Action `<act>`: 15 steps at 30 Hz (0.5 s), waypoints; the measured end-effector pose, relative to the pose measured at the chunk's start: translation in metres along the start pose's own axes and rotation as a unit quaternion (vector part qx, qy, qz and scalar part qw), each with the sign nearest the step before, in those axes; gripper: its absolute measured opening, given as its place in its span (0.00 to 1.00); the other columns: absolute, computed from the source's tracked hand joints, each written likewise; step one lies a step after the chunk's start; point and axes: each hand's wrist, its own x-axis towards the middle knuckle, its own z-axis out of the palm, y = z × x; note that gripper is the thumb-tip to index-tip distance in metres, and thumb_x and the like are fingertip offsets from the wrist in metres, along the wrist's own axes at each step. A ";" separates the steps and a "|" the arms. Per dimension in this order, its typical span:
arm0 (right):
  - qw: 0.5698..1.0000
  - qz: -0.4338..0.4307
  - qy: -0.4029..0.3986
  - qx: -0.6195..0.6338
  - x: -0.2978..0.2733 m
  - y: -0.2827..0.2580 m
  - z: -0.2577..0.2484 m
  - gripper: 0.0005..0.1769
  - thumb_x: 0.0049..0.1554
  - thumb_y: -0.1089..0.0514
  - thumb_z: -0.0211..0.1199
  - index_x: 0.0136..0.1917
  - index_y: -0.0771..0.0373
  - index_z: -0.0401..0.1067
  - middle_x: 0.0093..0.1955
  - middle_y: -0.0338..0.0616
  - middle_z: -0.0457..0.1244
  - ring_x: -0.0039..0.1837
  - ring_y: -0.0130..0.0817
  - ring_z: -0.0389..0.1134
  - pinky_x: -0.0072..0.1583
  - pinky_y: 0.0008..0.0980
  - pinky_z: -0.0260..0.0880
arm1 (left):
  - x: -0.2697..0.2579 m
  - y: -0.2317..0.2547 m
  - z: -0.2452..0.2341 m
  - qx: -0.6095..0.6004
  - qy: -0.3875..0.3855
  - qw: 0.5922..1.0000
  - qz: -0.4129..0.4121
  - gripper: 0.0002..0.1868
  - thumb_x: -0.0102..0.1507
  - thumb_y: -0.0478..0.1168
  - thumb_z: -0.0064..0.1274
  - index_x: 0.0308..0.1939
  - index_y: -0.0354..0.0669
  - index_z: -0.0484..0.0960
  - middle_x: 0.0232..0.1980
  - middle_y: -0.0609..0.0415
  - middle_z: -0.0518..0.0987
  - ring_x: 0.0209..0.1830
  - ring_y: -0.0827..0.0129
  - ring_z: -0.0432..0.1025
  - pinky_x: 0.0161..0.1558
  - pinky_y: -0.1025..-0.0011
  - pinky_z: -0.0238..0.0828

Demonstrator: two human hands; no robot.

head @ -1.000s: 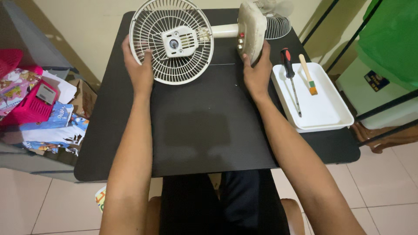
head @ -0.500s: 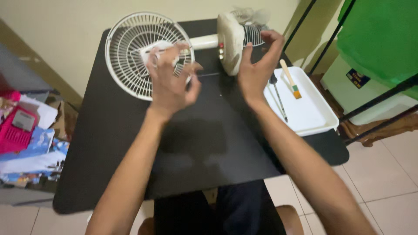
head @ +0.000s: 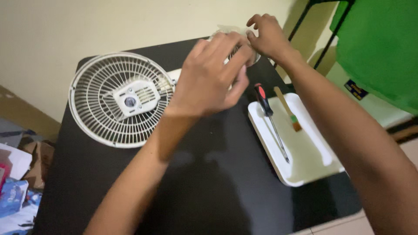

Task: The person reassembles a small electric fan on a table. They use a screwdriver to tighten screws on the fan head and neck, then attach the fan blade and secure it with a central cap.

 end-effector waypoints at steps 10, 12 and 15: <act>0.947 0.176 -0.262 -0.057 0.048 0.038 0.052 0.63 0.43 0.45 0.74 0.84 0.50 0.44 0.75 0.65 0.53 0.76 0.66 0.52 0.70 0.73 0.48 | 0.029 -0.032 0.035 0.013 -0.024 0.999 -0.045 0.13 0.65 0.41 0.57 0.52 0.44 0.76 0.56 0.53 0.75 0.54 0.64 0.72 0.58 0.60 0.61; 0.947 0.196 -0.252 -0.038 0.045 0.050 0.055 0.57 0.46 0.41 0.71 0.82 0.51 0.49 0.76 0.61 0.55 0.76 0.62 0.56 0.72 0.70 0.51 | 0.028 -0.035 0.033 -0.006 -0.026 0.998 -0.055 0.12 0.66 0.40 0.57 0.52 0.45 0.77 0.55 0.53 0.75 0.53 0.65 0.72 0.59 0.60 0.60; 0.964 0.182 -0.192 0.012 0.036 0.062 0.056 0.54 0.43 0.46 0.71 0.80 0.58 0.58 0.72 0.72 0.55 0.72 0.67 0.59 0.70 0.54 0.62 | 0.026 -0.034 0.028 -0.036 -0.019 0.996 -0.075 0.11 0.66 0.38 0.57 0.52 0.45 0.77 0.55 0.56 0.75 0.55 0.65 0.73 0.60 0.61 0.59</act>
